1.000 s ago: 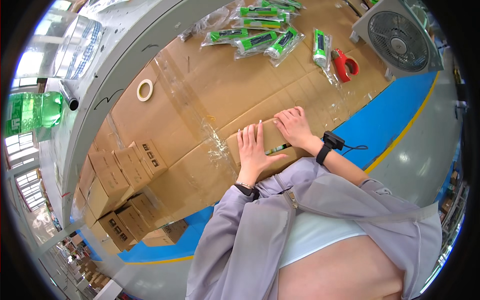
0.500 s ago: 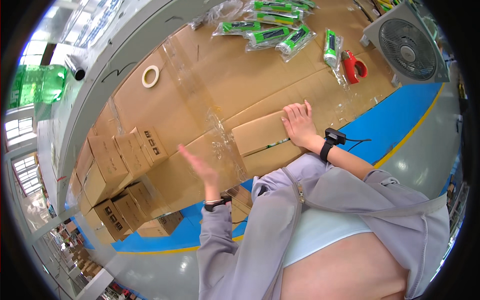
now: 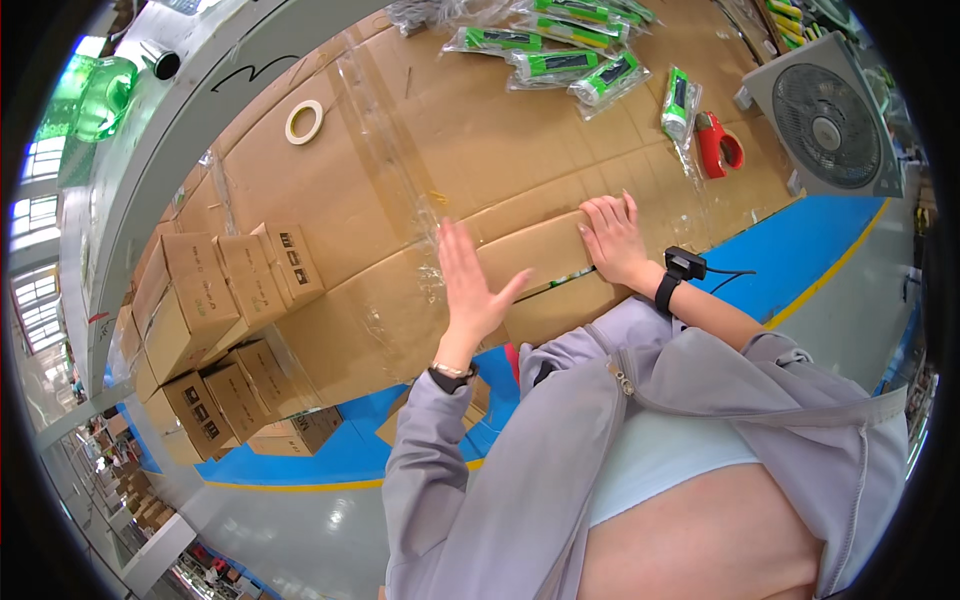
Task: Packing several flashlight units into a cardboard box and sealing it with tape.
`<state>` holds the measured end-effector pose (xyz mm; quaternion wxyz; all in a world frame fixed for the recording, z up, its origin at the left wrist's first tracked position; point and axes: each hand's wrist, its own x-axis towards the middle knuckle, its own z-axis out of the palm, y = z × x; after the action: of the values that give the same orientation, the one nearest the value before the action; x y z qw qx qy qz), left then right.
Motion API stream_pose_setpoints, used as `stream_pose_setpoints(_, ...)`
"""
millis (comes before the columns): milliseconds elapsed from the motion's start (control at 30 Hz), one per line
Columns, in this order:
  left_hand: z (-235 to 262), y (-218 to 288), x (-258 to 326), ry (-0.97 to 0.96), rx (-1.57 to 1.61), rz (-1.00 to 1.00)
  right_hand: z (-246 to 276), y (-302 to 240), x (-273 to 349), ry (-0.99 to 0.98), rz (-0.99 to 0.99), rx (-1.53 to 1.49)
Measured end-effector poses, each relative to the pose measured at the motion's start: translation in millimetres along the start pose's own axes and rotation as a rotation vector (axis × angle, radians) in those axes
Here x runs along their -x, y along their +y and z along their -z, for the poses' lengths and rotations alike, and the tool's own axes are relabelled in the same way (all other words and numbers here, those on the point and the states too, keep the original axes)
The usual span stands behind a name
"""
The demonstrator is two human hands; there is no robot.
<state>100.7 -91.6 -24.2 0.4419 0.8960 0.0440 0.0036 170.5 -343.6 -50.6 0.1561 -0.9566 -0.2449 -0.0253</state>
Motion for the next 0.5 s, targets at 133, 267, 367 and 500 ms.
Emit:
stream_pose_setpoints(133, -40, 34, -13, -0.138, -0.389, -0.277, -3, 2, -5, 0.020, 0.021, -0.006)
stream_pose_setpoints(267, -58, 41, -7, -0.190, -0.472, -0.267, 3, 7, -9, 0.017, 0.043, -0.031)
stream_pose_setpoints(367, -62, 51, -5, -0.171, -0.515, -0.225, 3, 13, -6, 0.069, 0.052, -0.043)
stream_pose_setpoints(500, -76, 39, 5, -0.120, -0.500, -0.215, 2, 13, -11, 0.065, 0.033, -0.019)
